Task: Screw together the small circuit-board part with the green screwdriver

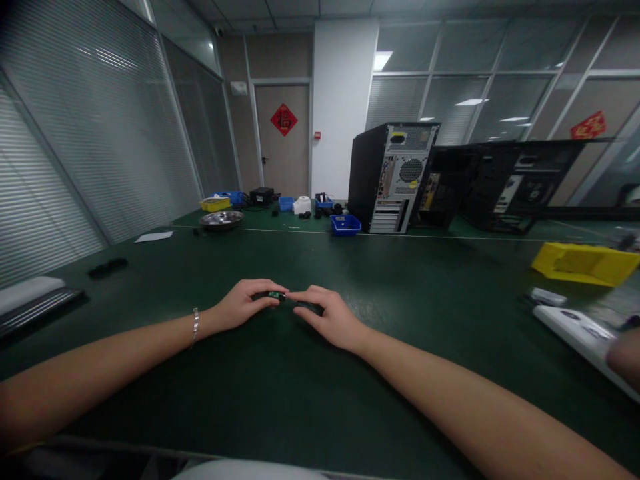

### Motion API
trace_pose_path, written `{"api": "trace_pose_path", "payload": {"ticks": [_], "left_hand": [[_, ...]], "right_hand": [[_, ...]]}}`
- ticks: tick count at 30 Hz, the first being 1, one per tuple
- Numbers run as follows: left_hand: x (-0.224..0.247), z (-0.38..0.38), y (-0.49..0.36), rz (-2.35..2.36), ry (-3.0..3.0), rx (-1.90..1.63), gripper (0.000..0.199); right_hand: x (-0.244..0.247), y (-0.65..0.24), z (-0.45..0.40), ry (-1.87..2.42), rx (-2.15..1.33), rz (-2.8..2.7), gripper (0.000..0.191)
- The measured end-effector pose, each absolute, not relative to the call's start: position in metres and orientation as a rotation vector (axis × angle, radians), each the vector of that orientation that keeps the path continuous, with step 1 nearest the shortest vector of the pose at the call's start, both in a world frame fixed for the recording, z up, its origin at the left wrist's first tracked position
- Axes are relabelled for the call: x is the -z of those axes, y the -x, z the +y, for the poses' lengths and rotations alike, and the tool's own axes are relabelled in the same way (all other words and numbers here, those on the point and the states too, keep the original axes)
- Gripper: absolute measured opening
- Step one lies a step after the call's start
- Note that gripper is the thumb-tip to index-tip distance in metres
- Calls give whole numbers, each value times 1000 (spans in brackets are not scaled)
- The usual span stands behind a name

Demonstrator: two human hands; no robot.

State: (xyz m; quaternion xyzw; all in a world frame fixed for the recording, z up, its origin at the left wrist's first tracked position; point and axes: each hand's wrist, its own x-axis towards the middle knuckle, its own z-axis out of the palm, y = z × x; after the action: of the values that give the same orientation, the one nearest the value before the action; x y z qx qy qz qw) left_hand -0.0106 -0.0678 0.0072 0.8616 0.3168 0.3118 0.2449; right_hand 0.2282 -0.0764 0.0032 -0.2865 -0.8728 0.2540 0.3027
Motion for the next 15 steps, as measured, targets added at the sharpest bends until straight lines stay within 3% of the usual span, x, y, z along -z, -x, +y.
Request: {"api": "trace_pose_path", "payload": {"ticks": [15], "left_hand": [[-6,-69,9,854,-2161,-818,28]], "right_hand": [[-3,-227,-76,730,-693,-2306,36]]}}
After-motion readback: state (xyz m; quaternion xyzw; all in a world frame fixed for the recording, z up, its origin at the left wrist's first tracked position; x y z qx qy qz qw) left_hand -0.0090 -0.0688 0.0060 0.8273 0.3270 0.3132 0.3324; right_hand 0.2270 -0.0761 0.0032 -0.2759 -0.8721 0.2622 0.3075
